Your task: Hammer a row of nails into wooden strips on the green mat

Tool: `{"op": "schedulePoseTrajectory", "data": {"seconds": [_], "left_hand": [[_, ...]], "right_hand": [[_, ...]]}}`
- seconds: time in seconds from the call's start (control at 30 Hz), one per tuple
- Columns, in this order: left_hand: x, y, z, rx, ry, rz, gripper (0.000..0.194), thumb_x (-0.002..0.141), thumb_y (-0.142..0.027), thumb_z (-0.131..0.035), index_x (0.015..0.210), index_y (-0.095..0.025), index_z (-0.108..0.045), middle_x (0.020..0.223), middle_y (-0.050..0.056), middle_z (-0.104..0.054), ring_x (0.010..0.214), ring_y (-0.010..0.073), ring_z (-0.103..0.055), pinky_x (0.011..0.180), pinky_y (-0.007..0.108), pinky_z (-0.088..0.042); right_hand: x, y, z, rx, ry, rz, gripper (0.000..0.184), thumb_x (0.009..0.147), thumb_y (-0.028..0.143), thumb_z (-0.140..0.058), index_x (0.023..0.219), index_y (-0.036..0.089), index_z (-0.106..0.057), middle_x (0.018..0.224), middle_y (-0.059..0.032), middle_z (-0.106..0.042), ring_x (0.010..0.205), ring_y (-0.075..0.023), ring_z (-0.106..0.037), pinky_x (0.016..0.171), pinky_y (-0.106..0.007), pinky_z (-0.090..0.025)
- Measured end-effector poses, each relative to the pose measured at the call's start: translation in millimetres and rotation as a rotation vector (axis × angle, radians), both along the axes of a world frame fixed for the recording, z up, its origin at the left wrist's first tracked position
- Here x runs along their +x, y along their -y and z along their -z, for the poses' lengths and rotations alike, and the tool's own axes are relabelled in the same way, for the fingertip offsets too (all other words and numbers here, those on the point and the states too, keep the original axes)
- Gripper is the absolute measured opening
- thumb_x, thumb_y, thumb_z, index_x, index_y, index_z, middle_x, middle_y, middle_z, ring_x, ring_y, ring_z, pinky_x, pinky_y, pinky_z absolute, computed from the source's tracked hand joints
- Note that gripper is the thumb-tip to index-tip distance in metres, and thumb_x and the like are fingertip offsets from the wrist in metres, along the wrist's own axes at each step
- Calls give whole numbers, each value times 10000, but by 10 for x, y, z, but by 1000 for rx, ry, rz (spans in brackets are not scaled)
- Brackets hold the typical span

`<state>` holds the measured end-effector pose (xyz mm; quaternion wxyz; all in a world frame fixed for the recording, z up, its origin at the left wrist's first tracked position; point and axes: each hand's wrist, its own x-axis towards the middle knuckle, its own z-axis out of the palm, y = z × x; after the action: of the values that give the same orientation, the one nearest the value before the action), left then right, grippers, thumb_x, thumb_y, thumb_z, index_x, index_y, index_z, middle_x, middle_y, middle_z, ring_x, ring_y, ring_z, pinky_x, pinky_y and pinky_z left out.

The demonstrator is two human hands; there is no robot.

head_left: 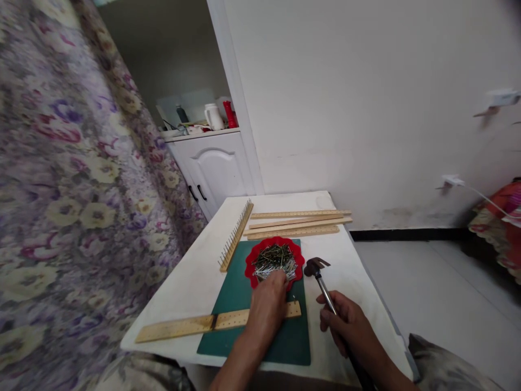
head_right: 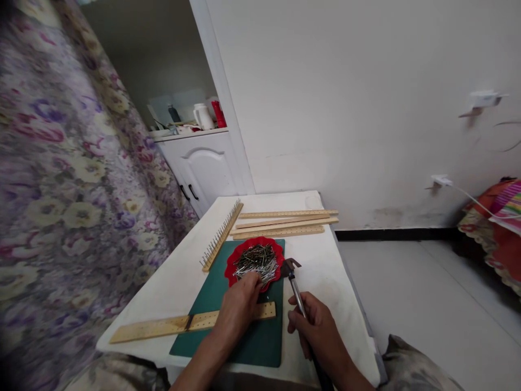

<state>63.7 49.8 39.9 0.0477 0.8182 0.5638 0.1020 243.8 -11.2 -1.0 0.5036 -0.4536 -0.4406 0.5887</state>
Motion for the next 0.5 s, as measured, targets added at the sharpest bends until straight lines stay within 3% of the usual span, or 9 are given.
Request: {"op": "schedulePoseTrajectory", "data": {"seconds": [0.17,0.23,0.33,0.4,0.5], "left_hand": [[97,385,139,-86,69,257,137,896,-167,-395,844,-218,-512,818,20,-578,684,151,-548,568,253,-312],[117,464,199,-87,138,304,146,885,-150,-400,834,-213,-522,849,27,-572,712,151,-543,595,250,-333],[127,508,256,-151,407,258,115,860,-160,-451,792,-195,-536,800,20,-561,716,139,-530,627,235,-366],[138,515,291,-251,707,160,39,806,-180,-540,767,-184,-542,721,-3,-544,668,122,-512,608,217,-376],[176,521,354,-428,1145,7,134,696,-224,-661,762,-172,-556,644,-30,-542,590,101,-497,561,197,-382]], "right_hand": [[-41,-4,52,-7,-37,63,258,806,376,-613,922,187,-480,604,51,-640,236,-12,-354,274,-134,-192],[-46,3,87,-13,-92,58,254,799,363,-622,913,186,-479,570,69,-616,231,-9,-346,273,-129,-190],[-41,12,121,-21,-152,35,281,771,361,-645,912,182,-482,549,75,-607,224,-8,-338,270,-130,-186],[-32,9,127,-25,-178,26,293,762,374,-648,912,181,-486,558,65,-620,228,-9,-346,269,-132,-197],[-21,-10,130,-35,-220,13,301,754,386,-652,908,180,-494,568,54,-632,234,-15,-365,269,-135,-227]]}}
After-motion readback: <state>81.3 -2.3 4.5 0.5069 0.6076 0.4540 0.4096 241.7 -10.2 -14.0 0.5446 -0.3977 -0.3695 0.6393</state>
